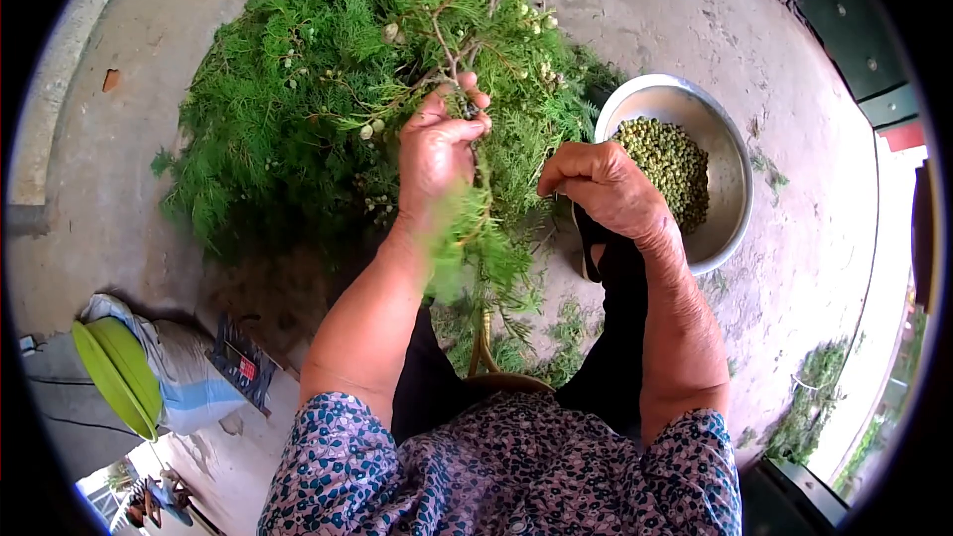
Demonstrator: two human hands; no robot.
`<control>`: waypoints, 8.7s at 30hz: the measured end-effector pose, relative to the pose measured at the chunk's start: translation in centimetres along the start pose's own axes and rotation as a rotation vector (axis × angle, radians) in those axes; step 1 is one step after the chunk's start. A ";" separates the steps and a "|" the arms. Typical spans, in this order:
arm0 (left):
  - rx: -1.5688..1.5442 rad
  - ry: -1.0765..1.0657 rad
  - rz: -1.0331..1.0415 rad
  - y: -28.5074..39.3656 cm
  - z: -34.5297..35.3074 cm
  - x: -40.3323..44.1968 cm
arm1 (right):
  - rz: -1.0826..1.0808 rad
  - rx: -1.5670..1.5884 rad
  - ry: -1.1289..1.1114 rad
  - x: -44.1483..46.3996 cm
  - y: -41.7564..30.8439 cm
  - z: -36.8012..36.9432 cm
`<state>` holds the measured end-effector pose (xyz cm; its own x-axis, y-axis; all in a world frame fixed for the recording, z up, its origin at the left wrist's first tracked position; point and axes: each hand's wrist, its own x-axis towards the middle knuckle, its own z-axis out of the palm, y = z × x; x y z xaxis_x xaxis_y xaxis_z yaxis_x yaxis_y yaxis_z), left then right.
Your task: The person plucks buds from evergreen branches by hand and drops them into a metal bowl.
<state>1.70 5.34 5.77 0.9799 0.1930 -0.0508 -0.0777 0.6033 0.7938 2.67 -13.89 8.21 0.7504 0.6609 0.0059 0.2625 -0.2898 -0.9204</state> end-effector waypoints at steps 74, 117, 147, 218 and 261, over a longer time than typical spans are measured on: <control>0.987 0.068 0.229 1.3 1.3 0.0 | 0.278 0.781 0.422 4.1 -0.2 5.0; 0.363 -0.116 -0.017 0.8 1.0 -0.5 | 0.083 1.024 0.381 3.8 -0.9 2.7; 0.829 -0.309 0.179 0.5 2.0 -0.4 | -0.105 0.605 0.516 3.5 -1.6 2.3; 0.188 -0.116 -0.298 1.3 1.5 -0.3 | 0.196 1.190 0.321 3.4 -0.4 3.0; 0.633 -0.263 -0.142 1.6 1.8 -0.8 | 0.239 0.717 0.456 3.1 -1.4 2.9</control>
<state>1.12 4.70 8.17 0.9907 -0.0966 -0.0955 0.0985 0.0267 0.9948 2.89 -9.40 8.35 0.9459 0.2529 -0.2032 -0.2609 0.2208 -0.9398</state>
